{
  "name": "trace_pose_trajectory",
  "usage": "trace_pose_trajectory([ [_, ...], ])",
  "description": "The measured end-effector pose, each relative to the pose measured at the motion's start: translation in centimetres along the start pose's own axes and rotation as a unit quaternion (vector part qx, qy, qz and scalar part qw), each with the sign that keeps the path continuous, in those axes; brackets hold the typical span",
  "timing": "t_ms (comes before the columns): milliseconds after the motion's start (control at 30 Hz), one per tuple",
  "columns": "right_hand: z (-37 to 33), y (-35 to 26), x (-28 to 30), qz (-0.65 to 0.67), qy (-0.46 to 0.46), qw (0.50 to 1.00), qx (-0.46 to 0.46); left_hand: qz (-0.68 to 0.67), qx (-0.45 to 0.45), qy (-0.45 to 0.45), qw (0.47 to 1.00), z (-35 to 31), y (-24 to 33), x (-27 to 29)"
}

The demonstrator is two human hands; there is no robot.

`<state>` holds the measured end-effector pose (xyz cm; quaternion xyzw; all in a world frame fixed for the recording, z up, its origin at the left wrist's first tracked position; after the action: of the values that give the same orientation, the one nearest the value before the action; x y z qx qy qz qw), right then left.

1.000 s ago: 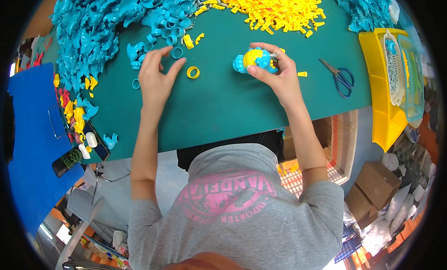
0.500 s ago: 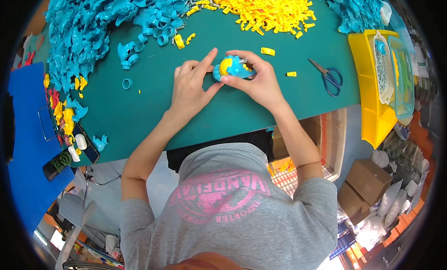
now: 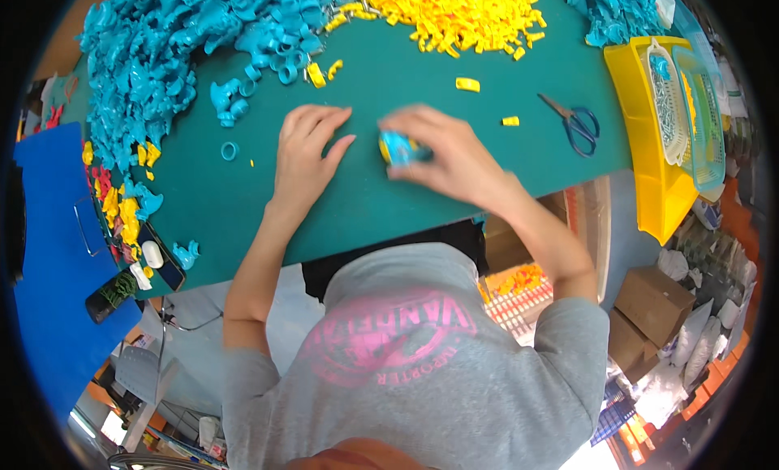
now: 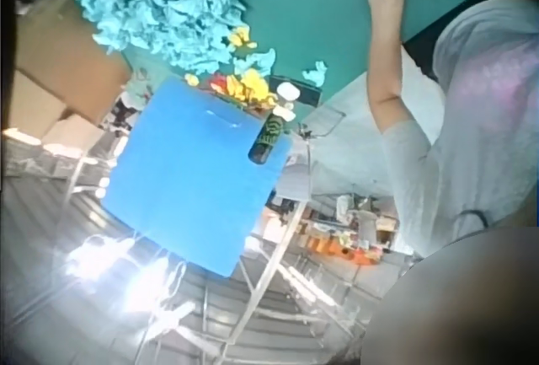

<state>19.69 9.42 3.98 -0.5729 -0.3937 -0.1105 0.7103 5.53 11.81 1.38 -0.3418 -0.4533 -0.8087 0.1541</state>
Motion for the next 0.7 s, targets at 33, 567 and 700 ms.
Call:
trace_pose_trajectory([
  [33, -1.0, 0.0, -0.1, 0.047, -0.050, 0.998, 0.004, 0.008, -0.004, 0.006, 1.000, 0.0, -0.8, 0.4],
  [567, -37.6, 44.5, -19.6, -0.058, 0.019, 0.818, -0.571, 0.263, -0.036, 0.226, 0.937, 7.8, -4.9, 8.2],
  [700, -25.5, 30.3, -13.9, -0.040, -0.102, 0.926, -0.360, 0.371, -0.025, 0.171, 0.912, 9.6, -6.3, 9.3],
])
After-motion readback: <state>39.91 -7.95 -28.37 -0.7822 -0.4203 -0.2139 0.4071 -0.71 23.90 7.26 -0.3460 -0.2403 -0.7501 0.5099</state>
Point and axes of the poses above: each hand's wrist, its own z-axis towards the middle knuckle, its own x-axis out of the back of the hand, y = z × x, the point moved 9 cm from there along z, towards the middle knuckle, and after that the axes turned 5 degrees about -z, right-handed, at the moved point
